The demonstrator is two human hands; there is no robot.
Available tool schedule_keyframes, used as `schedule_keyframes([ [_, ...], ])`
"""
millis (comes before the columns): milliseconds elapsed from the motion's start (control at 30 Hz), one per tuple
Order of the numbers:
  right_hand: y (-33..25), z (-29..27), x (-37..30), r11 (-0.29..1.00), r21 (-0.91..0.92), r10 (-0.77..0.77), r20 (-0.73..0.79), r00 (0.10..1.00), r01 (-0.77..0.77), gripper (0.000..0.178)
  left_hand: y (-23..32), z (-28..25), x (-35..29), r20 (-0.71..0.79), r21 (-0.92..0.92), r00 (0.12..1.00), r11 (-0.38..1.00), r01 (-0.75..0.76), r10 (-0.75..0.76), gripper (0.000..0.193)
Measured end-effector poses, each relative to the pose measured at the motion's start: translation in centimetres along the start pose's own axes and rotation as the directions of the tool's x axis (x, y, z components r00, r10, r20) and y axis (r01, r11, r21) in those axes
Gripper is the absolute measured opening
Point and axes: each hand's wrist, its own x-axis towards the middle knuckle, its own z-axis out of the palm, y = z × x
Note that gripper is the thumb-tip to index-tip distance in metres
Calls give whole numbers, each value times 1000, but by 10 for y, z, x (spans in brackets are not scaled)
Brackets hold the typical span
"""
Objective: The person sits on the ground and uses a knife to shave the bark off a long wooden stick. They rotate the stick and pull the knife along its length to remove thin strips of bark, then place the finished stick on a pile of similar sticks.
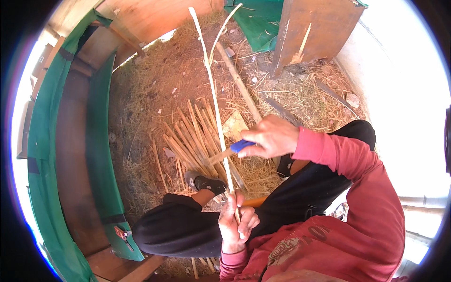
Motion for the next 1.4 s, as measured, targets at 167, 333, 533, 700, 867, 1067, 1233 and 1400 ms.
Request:
schedule_keyframes([
  [167, -10, 5, 4, 981, -142, 114, -114, 987, -130, 48, -5, 10, 0, -89, 125, 993, 990, -71, 82, 27],
  [333, 19, 13, 7, 936, -309, 88, -257, 962, -169, 41, -8, 17, 2, -172, 276, 973, 956, -102, 153, 20],
  [533, 81, 10, 10, 786, -377, 368, -352, 861, -490, 47, -14, 15, -7, -148, 188, 983, 979, -80, 109, 15],
  [700, 160, -53, -4, 597, -127, 622, -550, 557, -792, 64, -13, 11, -28, -128, 215, 974, 964, -156, 186, 18],
  [867, 51, -20, 8, 948, 56, 318, -228, 920, -314, 39, -7, 8, 2, -159, 400, 936, 887, -230, 315, 19],
  [1067, -8, -5, 8, 996, 40, 88, -133, 987, -84, 44, -17, 5, 8, -116, 543, 928, 805, -238, 353, 15],
  [1233, -11, 4, 5, 985, -135, 73, -220, 973, -105, 48, -22, 17, 9, -171, 524, 915, 820, -228, 364, 12],
  [1400, 25, 15, 9, 896, -85, 400, -270, 876, -435, 56, -20, 14, 8, -172, 642, 909, 743, -190, 380, 12],
])
